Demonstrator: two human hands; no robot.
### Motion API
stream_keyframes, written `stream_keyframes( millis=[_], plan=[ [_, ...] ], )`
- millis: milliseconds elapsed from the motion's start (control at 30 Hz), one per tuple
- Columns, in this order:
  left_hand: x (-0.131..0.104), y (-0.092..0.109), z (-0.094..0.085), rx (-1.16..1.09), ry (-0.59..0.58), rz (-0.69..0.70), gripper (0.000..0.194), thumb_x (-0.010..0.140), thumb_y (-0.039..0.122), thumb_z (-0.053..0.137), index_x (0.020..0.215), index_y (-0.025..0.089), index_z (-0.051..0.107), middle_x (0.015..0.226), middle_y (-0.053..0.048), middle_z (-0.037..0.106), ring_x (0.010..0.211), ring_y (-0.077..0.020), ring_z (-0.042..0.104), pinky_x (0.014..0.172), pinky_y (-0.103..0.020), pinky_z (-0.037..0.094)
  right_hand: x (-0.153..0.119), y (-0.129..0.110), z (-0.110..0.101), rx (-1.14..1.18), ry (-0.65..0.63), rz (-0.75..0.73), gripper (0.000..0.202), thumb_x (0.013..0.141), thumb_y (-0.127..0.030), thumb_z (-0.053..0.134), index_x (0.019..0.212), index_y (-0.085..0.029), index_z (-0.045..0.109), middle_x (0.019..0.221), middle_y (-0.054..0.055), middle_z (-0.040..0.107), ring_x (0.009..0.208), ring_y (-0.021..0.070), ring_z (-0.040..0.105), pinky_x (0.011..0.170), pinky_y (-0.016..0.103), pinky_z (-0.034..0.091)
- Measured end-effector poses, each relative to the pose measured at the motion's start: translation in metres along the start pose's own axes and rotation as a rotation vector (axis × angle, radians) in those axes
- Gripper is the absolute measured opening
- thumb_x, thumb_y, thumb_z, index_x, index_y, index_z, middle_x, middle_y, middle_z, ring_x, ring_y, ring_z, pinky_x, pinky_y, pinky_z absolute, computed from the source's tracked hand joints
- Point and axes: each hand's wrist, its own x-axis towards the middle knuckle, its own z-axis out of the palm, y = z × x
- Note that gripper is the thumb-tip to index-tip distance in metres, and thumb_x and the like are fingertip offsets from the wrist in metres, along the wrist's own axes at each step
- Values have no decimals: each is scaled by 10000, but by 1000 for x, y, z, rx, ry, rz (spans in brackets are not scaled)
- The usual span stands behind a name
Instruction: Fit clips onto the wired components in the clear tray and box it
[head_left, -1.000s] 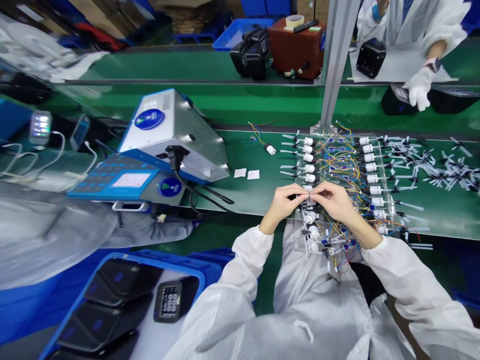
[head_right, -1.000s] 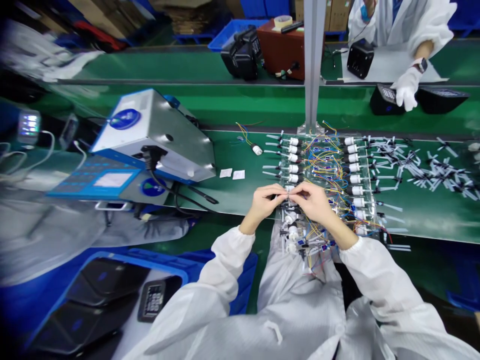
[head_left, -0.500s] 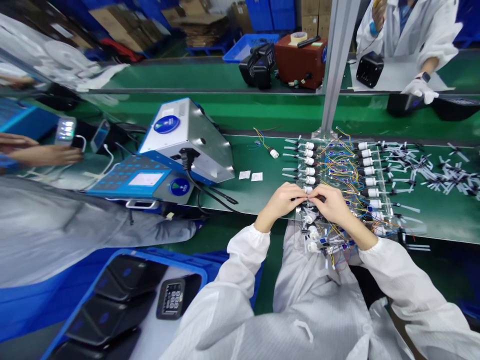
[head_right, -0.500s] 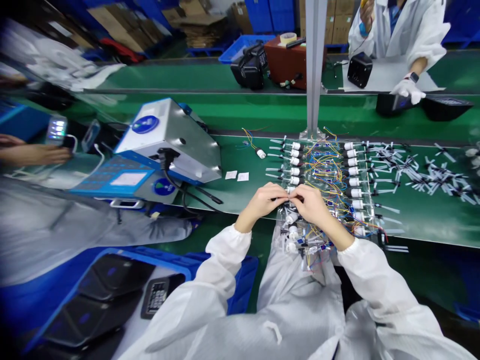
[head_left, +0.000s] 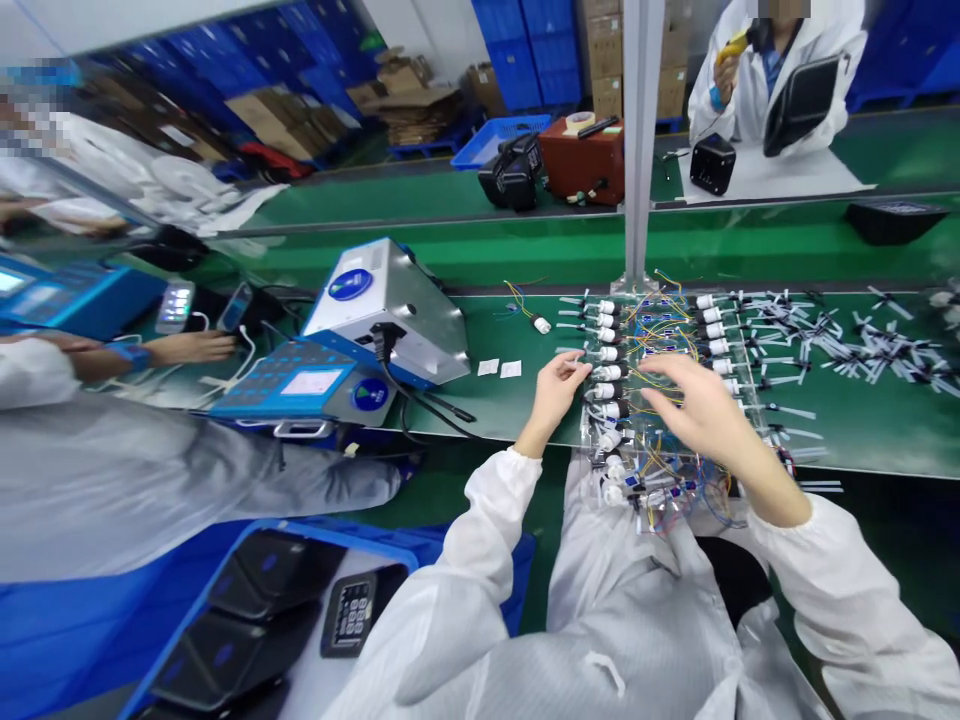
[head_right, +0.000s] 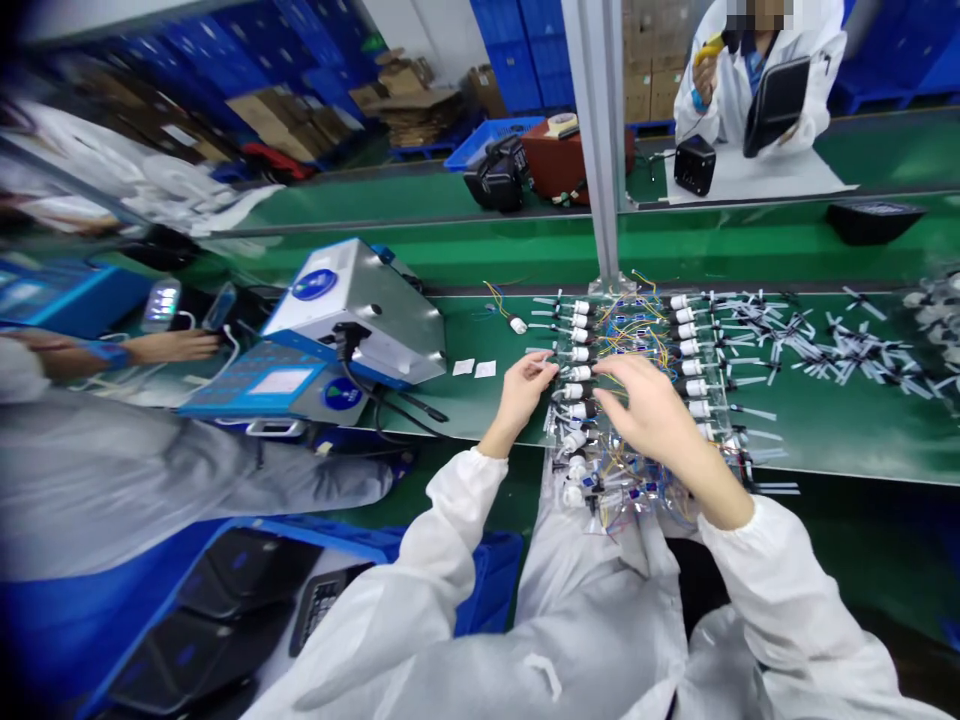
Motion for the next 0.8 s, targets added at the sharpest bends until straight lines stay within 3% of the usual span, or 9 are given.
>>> stream_keyframes(
  millis=[133, 233, 333, 433, 500, 567, 600, 733, 800],
  plan=[
    [8, 32, 1, 13, 55, 150, 542, 751, 392, 892, 1192, 129, 721, 716, 2, 701, 642, -115, 662, 668, -238, 537, -2, -3, -46, -23, 88, 58, 198, 964, -282, 665, 1141, -243, 747, 1138, 76, 761, 1025, 257, 717, 958, 468, 584],
    [14, 74, 6, -94, 166, 336, 636, 767, 432, 900, 1315, 202, 673, 702, 43, 657, 644, -100, 649, 677, -225, 547, 3, 2, -60, -27, 127, 119, 167, 959, -309, 678, 1076, -227, 765, 1056, 80, 768, 943, 250, 721, 894, 450, 591],
    [18, 124, 21, -168, 151, 469, 612, 775, 532, 889, 1269, 237, 679, 715, 53, 610, 690, -95, 663, 716, -219, 557, 16, 8, -48, 16, 33, 106, 295, 905, -365, 763, 1168, -232, 754, 1152, 95, 759, 1047, 278, 720, 934, 467, 588],
    [18, 171, 38, -211, 99, 580, 519, 815, 593, 837, 1142, 222, 678, 770, 46, 567, 757, -96, 681, 746, -226, 555, 30, 15, -18, 99, -118, 44, 655, 721, -372, 930, 1323, -253, 700, 1288, 102, 728, 1166, 304, 696, 1001, 474, 570],
    [18, 197, 41, -268, 82, 678, 471, 849, 607, 791, 1036, 201, 645, 791, 45, 527, 768, -83, 669, 743, -216, 540, 36, 21, -1, 125, -209, 42, 539, 718, -320, 928, 1223, -263, 746, 1131, 69, 779, 1029, 268, 731, 924, 424, 582],
    [20, 219, 31, -367, 89, 787, 460, 868, 607, 763, 956, 192, 587, 795, 49, 492, 734, -57, 629, 712, -185, 516, 39, 29, 5, 111, -249, 82, 130, 846, -304, 820, 962, -256, 784, 865, 24, 779, 794, 202, 713, 772, 354, 560],
    [20, 228, 22, -423, 109, 824, 451, 894, 606, 735, 944, 193, 561, 803, 50, 484, 716, -44, 605, 696, -167, 504, 39, 33, 4, 105, -231, 118, 89, 904, -321, 760, 858, -245, 766, 754, 11, 748, 693, 174, 674, 697, 329, 528],
    [20, 255, -26, -695, 288, 764, 382, 1123, 527, 335, 1098, 194, 521, 833, 55, 454, 650, 24, 539, 634, -93, 433, 35, 45, -18, 193, -91, 274, 277, 924, -484, 730, 852, -217, 721, 623, -8, 665, 540, 130, 574, 547, 298, 434],
    [16, 261, -43, -796, 362, 718, 416, 1143, 483, 212, 1203, 210, 521, 802, 62, 398, 611, 53, 500, 611, -78, 368, 33, 47, -27, 240, -120, 266, 289, 873, -496, 778, 871, -211, 729, 672, -1, 683, 575, 133, 597, 557, 298, 447]
  ],
)
